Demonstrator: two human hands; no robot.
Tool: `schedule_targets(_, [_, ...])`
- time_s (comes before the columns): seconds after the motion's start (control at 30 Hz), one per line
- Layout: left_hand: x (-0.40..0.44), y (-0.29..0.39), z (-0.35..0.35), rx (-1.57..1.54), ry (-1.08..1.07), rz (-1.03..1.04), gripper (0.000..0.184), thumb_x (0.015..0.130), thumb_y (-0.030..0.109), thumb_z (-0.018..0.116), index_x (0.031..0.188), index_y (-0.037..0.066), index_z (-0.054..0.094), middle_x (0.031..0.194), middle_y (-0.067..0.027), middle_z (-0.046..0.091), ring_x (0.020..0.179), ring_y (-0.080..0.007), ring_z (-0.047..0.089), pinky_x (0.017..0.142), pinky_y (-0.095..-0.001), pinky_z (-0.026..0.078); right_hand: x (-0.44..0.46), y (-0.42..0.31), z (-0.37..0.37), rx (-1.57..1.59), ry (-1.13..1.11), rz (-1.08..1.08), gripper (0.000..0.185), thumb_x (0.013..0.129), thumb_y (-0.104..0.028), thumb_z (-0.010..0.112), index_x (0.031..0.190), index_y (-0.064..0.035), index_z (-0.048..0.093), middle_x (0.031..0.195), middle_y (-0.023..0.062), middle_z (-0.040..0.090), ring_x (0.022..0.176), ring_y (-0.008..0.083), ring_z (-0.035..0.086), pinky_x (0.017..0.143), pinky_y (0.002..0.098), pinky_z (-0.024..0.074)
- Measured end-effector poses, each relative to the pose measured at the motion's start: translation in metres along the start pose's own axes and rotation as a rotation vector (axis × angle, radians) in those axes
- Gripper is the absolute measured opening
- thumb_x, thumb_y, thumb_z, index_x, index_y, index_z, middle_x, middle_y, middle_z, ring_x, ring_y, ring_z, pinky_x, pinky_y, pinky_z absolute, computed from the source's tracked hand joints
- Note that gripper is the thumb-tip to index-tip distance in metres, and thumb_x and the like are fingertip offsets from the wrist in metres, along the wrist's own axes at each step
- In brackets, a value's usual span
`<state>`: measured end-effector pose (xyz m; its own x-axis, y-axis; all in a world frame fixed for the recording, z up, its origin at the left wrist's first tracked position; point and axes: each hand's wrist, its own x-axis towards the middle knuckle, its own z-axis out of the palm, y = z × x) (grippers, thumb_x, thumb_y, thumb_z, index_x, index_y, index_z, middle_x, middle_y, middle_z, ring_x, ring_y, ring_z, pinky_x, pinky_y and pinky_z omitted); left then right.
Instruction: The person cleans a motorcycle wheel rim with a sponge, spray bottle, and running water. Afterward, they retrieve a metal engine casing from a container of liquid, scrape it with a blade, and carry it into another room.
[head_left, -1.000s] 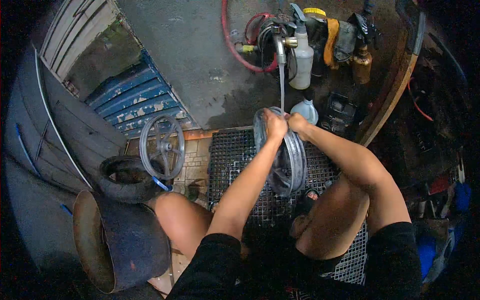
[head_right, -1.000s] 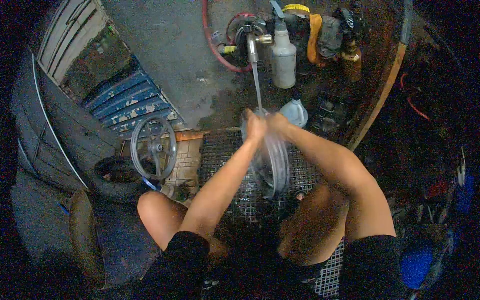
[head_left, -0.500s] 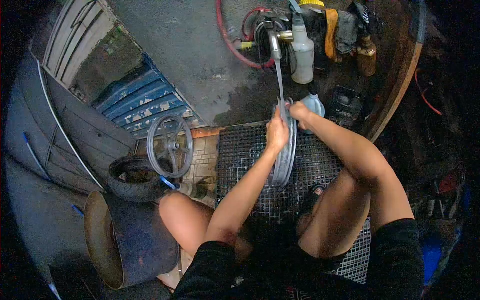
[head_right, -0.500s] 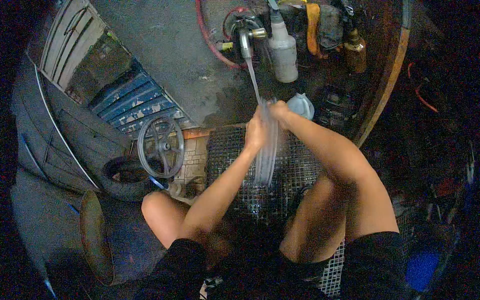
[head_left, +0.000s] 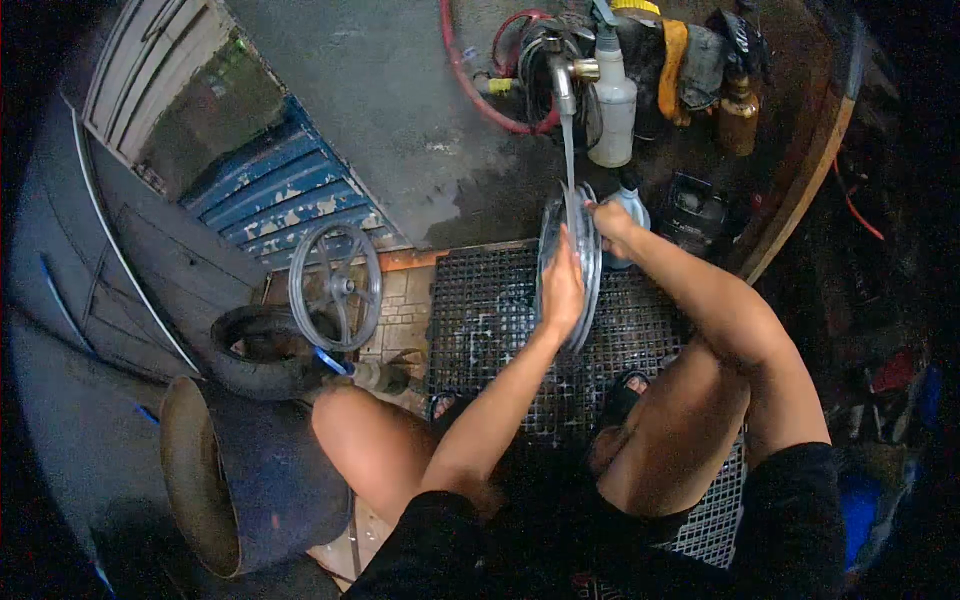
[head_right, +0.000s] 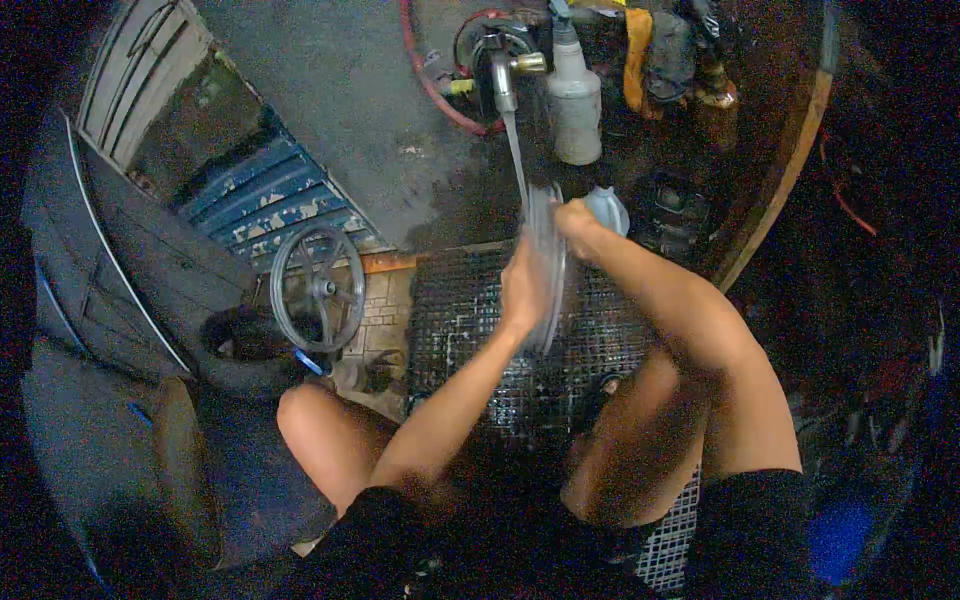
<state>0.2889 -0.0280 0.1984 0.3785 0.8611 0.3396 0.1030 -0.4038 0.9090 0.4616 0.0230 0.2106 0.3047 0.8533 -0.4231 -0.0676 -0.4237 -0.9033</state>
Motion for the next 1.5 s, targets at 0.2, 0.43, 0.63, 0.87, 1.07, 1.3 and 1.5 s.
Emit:
schedule_targets(0.2, [0.019, 0.030, -0.001, 0.243, -0.079, -0.117, 0.050, 0.092, 0.004, 0.043, 0.140, -0.001, 0.031, 0.113, -0.0317, 0.055, 0.096, -0.0454, 0.058, 0.080, -0.0460, 0.048, -0.028, 0.009, 0.013, 0.006, -0.010, 0.002, 0.038, 0.100, -0.029, 0.040, 0.127, -0.0027, 0.040, 0.109, 0.0193, 0.058, 0.083, 0.0318, 0.064, 0.055, 0.0467, 0.0535])
schedule_targets(0.43, [-0.007, 0.036, -0.006, 0.248, 0.081, 0.050, 0.054, 0.088, 0.003, 0.047, 0.141, 0.004, 0.034, 0.119, -0.0268, 0.056, 0.105, -0.0384, 0.059, 0.088, -0.0411, 0.047, -0.046, -0.038, 0.010, -0.006, 0.108, 0.006, 0.029, 0.098, -0.022, 0.043, 0.096, 0.0037, 0.056, 0.071, 0.0140, 0.060, 0.051, 0.0265, 0.059, 0.037, 0.0437, 0.0447])
schedule_targets(0.63, [0.003, 0.031, -0.008, 0.267, 0.092, 0.057, 0.055, 0.087, 0.005, 0.050, 0.140, 0.004, 0.036, 0.105, -0.0237, 0.064, 0.092, -0.0327, 0.065, 0.081, -0.0399, 0.048, -0.034, -0.020, 0.005, 0.246, -0.120, -0.077, 0.029, 0.098, -0.026, 0.043, 0.104, 0.0003, 0.053, 0.081, 0.0122, 0.061, 0.064, 0.0264, 0.062, 0.058, 0.0438, 0.0536])
schedule_targets(0.87, [0.030, 0.017, 0.000, 0.281, 0.108, 0.060, 0.060, 0.091, 0.017, 0.050, 0.144, 0.001, 0.025, 0.108, -0.0308, 0.059, 0.091, -0.0383, 0.063, 0.079, -0.0410, 0.048, -0.066, 0.019, 0.011, -0.241, -0.011, 0.089, 0.047, 0.093, -0.042, 0.052, 0.101, 0.0025, 0.065, 0.086, 0.0177, 0.065, 0.082, 0.0289, 0.064, 0.070, 0.0504, 0.0499])
schedule_targets(1.07, [0.011, 0.016, -0.010, 0.150, -0.004, -0.090, 0.067, 0.088, 0.001, 0.045, 0.146, -0.003, 0.011, 0.131, -0.0333, 0.043, 0.116, -0.0446, 0.049, 0.097, -0.0442, 0.041, -0.072, -0.030, 0.025, -0.228, 0.082, -0.010, 0.040, 0.097, -0.033, 0.049, 0.096, 0.0055, 0.059, 0.074, 0.0128, 0.060, 0.054, 0.0185, 0.056, 0.040, 0.0387, 0.0454])
schedule_targets(1.3, [0.019, 0.019, 0.000, 0.172, 0.083, 0.182, 0.059, 0.088, 0.008, 0.044, 0.142, -0.004, 0.024, 0.078, -0.0290, 0.061, 0.068, -0.0426, 0.061, 0.064, -0.0507, 0.047, -0.025, -0.019, -0.003, -0.168, 0.094, 0.043, 0.036, 0.096, -0.036, 0.049, 0.102, -0.0024, 0.061, 0.079, 0.0107, 0.063, 0.061, 0.0199, 0.058, 0.051, 0.0380, 0.0485])
schedule_targets(1.5, [0.049, 0.010, 0.032, 0.261, 0.076, 0.094, 0.056, 0.089, 0.010, 0.045, 0.140, -0.006, 0.027, 0.076, -0.0272, 0.061, 0.067, -0.0409, 0.061, 0.062, -0.0521, 0.046, -0.107, -0.012, -0.003, -0.058, -0.045, 0.097, 0.034, 0.098, -0.033, 0.046, 0.102, -0.0012, 0.056, 0.076, 0.0075, 0.061, 0.054, 0.0165, 0.056, 0.046, 0.0335, 0.0474])
